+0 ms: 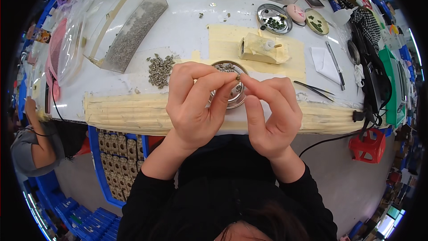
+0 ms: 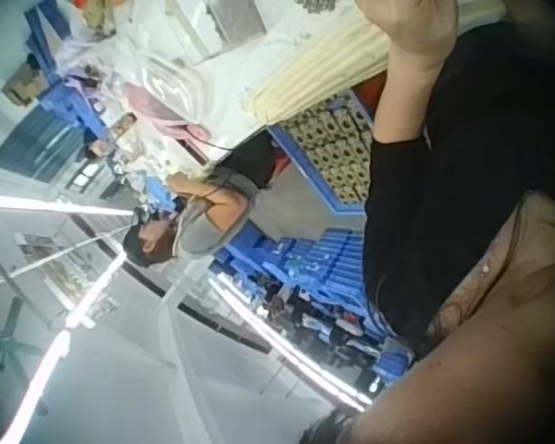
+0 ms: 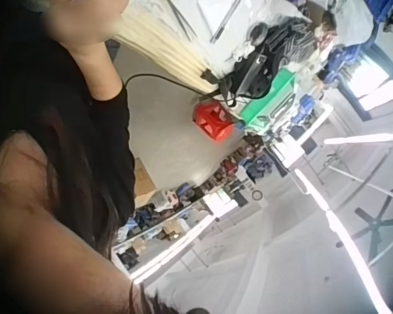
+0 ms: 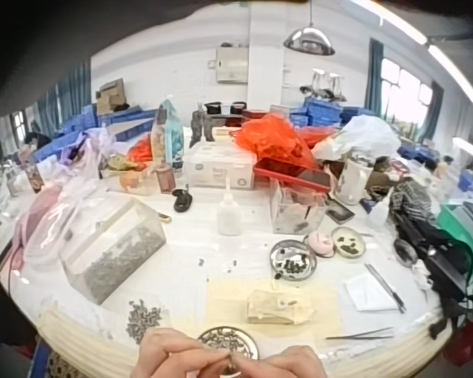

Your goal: Assembling small metal components by hand at a factory workbench.

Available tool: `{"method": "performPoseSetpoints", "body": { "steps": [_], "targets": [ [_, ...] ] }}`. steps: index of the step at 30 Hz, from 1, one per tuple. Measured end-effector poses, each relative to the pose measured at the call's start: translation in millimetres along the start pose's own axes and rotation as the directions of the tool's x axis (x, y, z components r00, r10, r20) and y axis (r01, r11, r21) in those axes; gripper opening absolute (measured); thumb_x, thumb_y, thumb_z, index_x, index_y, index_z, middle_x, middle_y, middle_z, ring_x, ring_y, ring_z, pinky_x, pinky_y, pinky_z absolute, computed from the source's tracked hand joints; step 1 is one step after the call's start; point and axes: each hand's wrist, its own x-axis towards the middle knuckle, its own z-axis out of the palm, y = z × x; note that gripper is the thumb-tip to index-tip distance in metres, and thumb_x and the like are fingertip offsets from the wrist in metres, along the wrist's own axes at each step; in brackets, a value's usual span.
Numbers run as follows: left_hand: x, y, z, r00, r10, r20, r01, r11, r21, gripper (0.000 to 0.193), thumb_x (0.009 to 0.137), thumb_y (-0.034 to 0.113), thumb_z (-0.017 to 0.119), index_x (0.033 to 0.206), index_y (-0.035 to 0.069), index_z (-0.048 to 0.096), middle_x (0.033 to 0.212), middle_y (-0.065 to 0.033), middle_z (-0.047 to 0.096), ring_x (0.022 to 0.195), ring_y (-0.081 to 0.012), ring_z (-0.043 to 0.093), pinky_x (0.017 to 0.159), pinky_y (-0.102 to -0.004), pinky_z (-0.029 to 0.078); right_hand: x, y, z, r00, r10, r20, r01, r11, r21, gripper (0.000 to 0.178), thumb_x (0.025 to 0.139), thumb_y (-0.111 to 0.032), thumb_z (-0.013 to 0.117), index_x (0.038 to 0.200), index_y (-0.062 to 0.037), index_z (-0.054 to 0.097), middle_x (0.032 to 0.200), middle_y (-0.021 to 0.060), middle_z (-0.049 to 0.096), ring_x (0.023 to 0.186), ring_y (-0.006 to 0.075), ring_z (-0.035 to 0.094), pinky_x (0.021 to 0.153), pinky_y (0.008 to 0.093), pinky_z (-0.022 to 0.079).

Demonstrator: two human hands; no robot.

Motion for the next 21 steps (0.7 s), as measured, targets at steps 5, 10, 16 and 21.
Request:
{"method": "performPoseSetpoints", "body": {
  "steps": [5,10,16,21],
  "targets": [
    [1.5,0.1,0.4,1.0,0.011,-0.008,-0.011,1.0,0.008,0.021,0.074,-0.003,0.079,0.093,0.004,0.073,0.087,-0.005,0.06,0.077,-0.0217,0.056,0.066,-0.0321,0.044,0.8,0.4,-0.8,1.0,-0.02,0.012,0.021,0.998,-0.052,0.025,0.081,-0.002,0.073,0.106,-0.0039,0.075,0.083,0.0067,0.066,0.071,0.0217,0.057,0.067,0.0313,0.043],
    [1.2,0.8,0.2,1.0,-0.001,-0.007,0.001,1.0,-0.013,0.021,0.074,-0.002,0.079,0.093,0.004,0.073,0.087,-0.005,0.06,0.077,-0.022,0.056,0.067,-0.0322,0.044,-3.4,6.3,2.2,0.996,0.092,-0.003,-0.092,0.996,0.015,0.027,0.078,-0.002,0.073,0.105,-0.0044,0.075,0.081,0.0045,0.066,0.072,0.0205,0.057,0.067,0.03,0.042],
    [1.9,0.4,-1.5,1.0,-0.001,0.028,0.001,1.0,0.009,0.02,0.075,-0.001,0.079,0.092,0.004,0.072,0.087,-0.0051,0.06,0.078,-0.0223,0.056,0.067,-0.0324,0.044,3.6,-4.9,-4.9,0.998,-0.057,0.035,0.059,0.997,-0.048,0.026,0.079,-0.003,0.074,0.105,-0.0045,0.075,0.082,0.0052,0.065,0.073,0.021,0.056,0.068,0.0313,0.04],
    [2.2,1.1,-0.2,1.0,0.002,0.011,-0.002,1.0,-0.003,0.021,0.074,-0.003,0.079,0.093,0.004,0.072,0.087,-0.0053,0.06,0.078,-0.0223,0.056,0.066,-0.0325,0.043,-1.1,5.9,-1.6,0.998,0.062,0.013,-0.061,0.995,-0.076,0.029,0.077,-0.004,0.074,0.107,-0.0048,0.076,0.079,0.0033,0.065,0.071,0.0199,0.054,0.069,0.0315,0.039]
  ]
}}
